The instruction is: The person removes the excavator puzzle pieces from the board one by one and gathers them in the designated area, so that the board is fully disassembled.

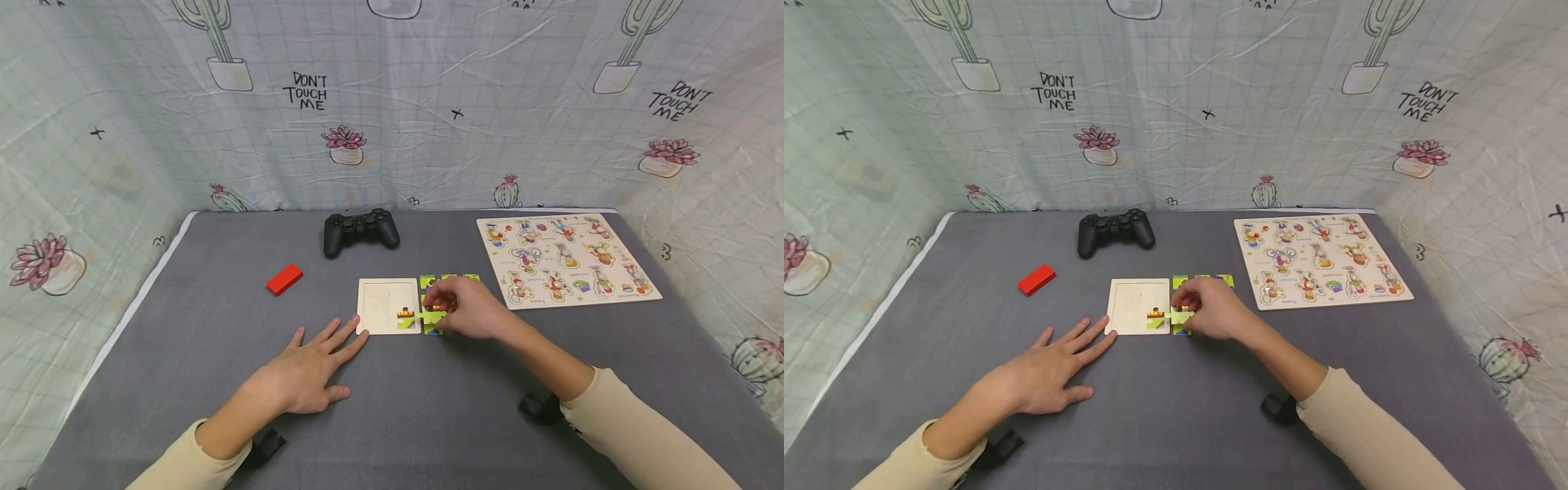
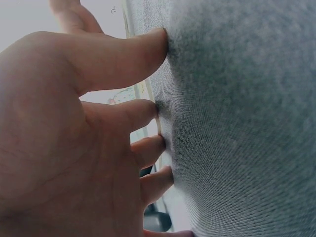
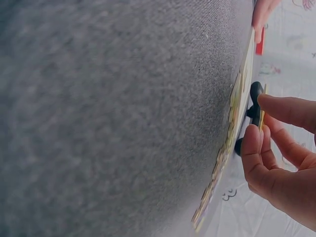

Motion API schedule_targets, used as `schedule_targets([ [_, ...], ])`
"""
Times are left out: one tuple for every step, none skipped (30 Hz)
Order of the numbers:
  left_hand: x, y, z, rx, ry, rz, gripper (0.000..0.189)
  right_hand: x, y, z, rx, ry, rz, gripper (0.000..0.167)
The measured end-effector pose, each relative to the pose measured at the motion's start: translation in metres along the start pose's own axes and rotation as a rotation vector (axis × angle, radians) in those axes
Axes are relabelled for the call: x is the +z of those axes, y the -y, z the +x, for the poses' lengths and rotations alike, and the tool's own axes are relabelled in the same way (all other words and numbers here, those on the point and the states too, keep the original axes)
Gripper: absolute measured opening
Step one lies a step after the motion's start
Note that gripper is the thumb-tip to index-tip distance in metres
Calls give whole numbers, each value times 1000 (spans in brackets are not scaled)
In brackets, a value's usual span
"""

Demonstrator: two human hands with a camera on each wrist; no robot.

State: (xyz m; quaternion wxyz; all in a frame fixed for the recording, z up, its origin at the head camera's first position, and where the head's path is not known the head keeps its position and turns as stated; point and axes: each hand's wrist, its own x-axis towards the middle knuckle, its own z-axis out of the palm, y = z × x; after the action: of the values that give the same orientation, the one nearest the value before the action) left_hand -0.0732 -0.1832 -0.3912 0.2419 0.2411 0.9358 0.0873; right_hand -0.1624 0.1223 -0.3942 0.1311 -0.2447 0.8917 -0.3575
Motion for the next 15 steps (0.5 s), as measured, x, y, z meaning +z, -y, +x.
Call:
schedule_targets([
  [0,0,0,1,-1,0,87,-1,0,-1,2,-1,1,31],
  [0,0,0,2,-1,0,87,-1,-1,-2,3,-2,2,31],
  [0,0,0,4,-3,-1,87,-1,-1,-3,4,-4,2,32],
  [0,0,0,4,-3,-1,87,-2,-2,-4,4,-6,3,32],
  [0,0,0,4,-3,-1,87,-2,-2,-4,5,-9,4,32],
  [0,0,0,4,-2,-1,87,-2,-3,-5,3,-11,3,32],
  [0,0,0,3,-2,0,87,-2,-3,-6,4,-15,1,32],
  [0,1,0,2,-1,1,87,-3,-4,-6,6,-19,0,32],
  [0,0,0,3,-1,0,87,-3,-4,-7,8,-22,-1,32],
  [0,0,0,3,-1,0,87,-3,-4,-8,9,-25,-2,32],
  [0,0,0,2,0,-2,87,-4,-5,-9,11,-28,-4,32],
  [0,0,0,2,0,-2,87,-4,-5,-9,11,-29,-4,32],
  [0,0,0,1,2,-2,87,-5,-5,-10,13,-30,-4,31],
  [0,0,0,2,2,-4,87,-5,-6,-11,17,-29,-6,31],
  [0,0,0,3,1,-6,87,-6,-6,-12,23,-27,-6,31],
])
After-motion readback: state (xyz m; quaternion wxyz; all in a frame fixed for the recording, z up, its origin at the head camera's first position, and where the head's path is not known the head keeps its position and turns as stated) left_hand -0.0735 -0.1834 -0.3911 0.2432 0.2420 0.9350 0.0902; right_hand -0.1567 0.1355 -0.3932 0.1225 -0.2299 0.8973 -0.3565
